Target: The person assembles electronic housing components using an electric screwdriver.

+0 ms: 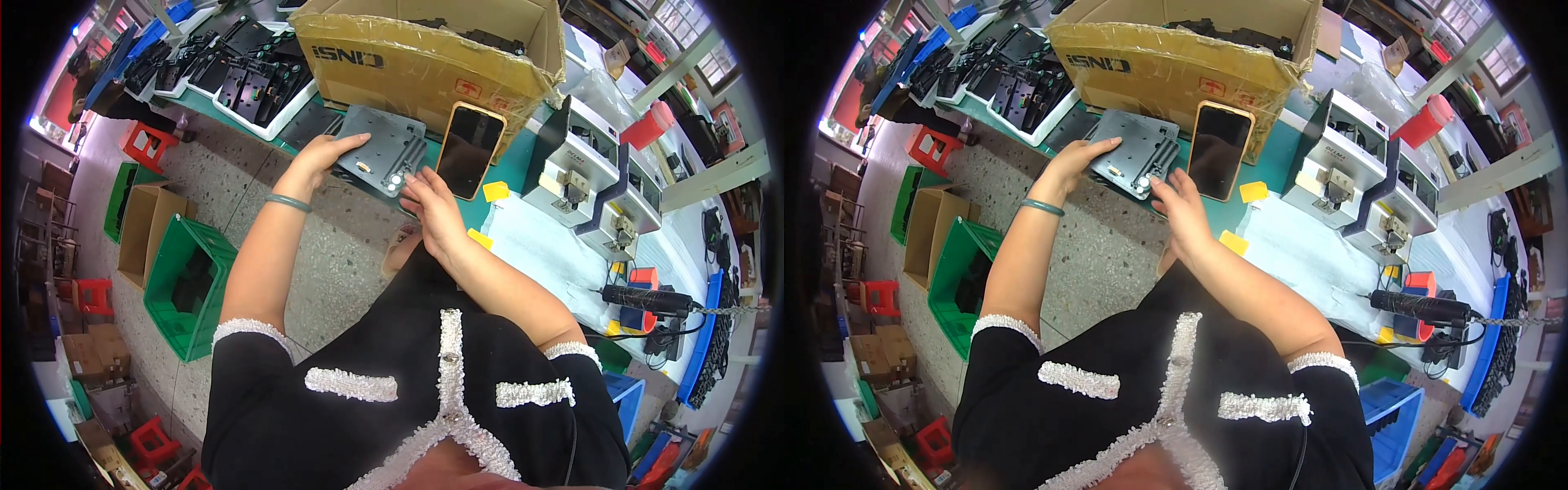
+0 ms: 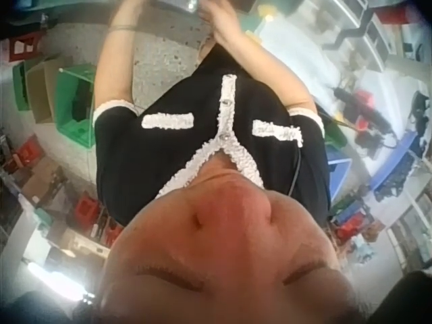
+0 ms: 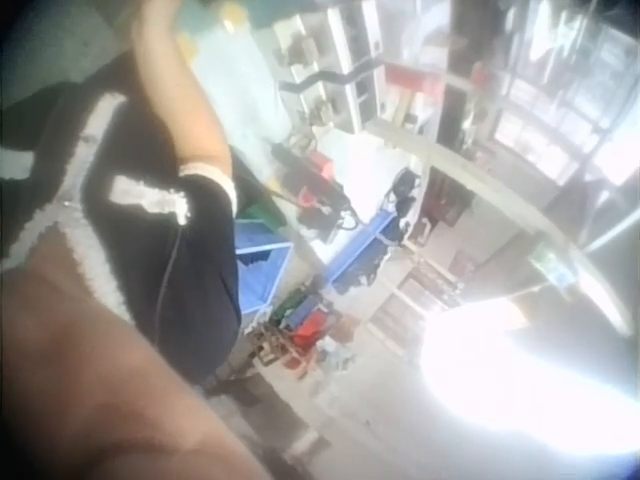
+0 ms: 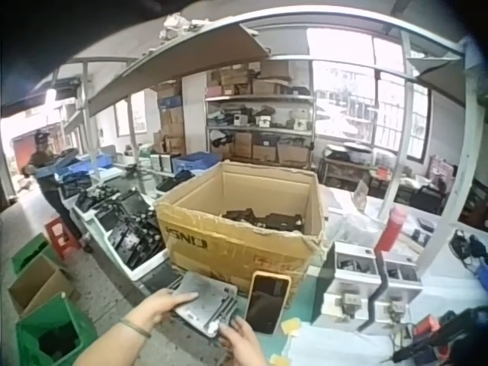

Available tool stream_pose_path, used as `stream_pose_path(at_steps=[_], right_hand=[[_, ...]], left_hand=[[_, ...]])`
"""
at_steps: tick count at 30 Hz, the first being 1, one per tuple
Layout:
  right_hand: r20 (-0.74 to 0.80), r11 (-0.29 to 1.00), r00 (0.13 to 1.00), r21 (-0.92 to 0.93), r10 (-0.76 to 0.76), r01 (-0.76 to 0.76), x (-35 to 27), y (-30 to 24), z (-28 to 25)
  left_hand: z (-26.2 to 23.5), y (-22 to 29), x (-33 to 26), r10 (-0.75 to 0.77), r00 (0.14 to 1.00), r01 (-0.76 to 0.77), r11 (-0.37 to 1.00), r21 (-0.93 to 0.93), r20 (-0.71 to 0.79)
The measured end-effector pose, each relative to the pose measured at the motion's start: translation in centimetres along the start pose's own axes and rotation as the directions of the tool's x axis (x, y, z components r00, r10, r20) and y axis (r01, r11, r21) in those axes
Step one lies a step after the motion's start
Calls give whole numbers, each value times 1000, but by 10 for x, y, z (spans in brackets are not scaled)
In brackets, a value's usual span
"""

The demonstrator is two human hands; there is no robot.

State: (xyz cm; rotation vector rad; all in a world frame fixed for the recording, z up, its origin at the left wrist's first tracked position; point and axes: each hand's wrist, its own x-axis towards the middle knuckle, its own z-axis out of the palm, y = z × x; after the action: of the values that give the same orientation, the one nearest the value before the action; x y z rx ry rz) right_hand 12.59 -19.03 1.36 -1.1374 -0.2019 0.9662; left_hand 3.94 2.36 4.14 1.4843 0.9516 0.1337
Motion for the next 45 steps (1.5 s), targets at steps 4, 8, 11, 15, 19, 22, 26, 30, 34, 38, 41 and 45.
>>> stream_pose_path(at_steps=[4, 8, 11, 15, 19, 22, 26, 30, 34, 38, 41, 45], right_hand=[[47, 999, 999, -33, -1, 3, -7, 0, 0], [105, 991, 994, -133, -5, 19, -16, 0, -7], [143, 920, 986, -391, 90, -27, -33, -7, -24], [297, 894, 949, -390, -105, 221, -93, -32, -57], [237, 943, 966, -286, -104, 172, -140, -45, -105], [5, 973, 997, -222, -71, 70, -161, -56, -140], [-249, 987, 967, -158, -57, 18, -166, -58, -183], [-296, 966, 946, -250, -135, 59, -156, -67, -199], [-292, 856, 930, -515, -222, 43, -150, -77, -199], [-299, 750, 896, -660, -328, 54, -144, -62, -234], [-399, 740, 882, -666, -252, -90, -146, -71, -228], [-304, 641, 864, -767, -402, 28, -140, -67, -222]], left_hand=[[3, -21, -23, 60, 998, -55, 976, -211, 15], [15, -32, -57, 174, 984, -170, 913, -372, -23], [26, -50, -87, 222, 974, -222, 876, -428, -51], [63, -59, -124, 199, 979, -140, 825, -548, 49], [128, -36, -144, 151, 953, 3, 861, -508, 261], [175, -28, -136, 187, 904, 27, 873, -487, 385], [217, -13, -123, 106, 854, 53, 956, -289, 509], [235, -18, -100, 154, 834, -153, 987, -46, 530], [231, -8, -113, 179, 866, -255, 961, 104, 468], [245, -24, -118, 474, 825, -553, 788, 271, 308], [261, -43, -108, 561, 800, -599, 733, 323, 211], [251, -28, -116, 461, 853, -522, 754, 398, 245]])
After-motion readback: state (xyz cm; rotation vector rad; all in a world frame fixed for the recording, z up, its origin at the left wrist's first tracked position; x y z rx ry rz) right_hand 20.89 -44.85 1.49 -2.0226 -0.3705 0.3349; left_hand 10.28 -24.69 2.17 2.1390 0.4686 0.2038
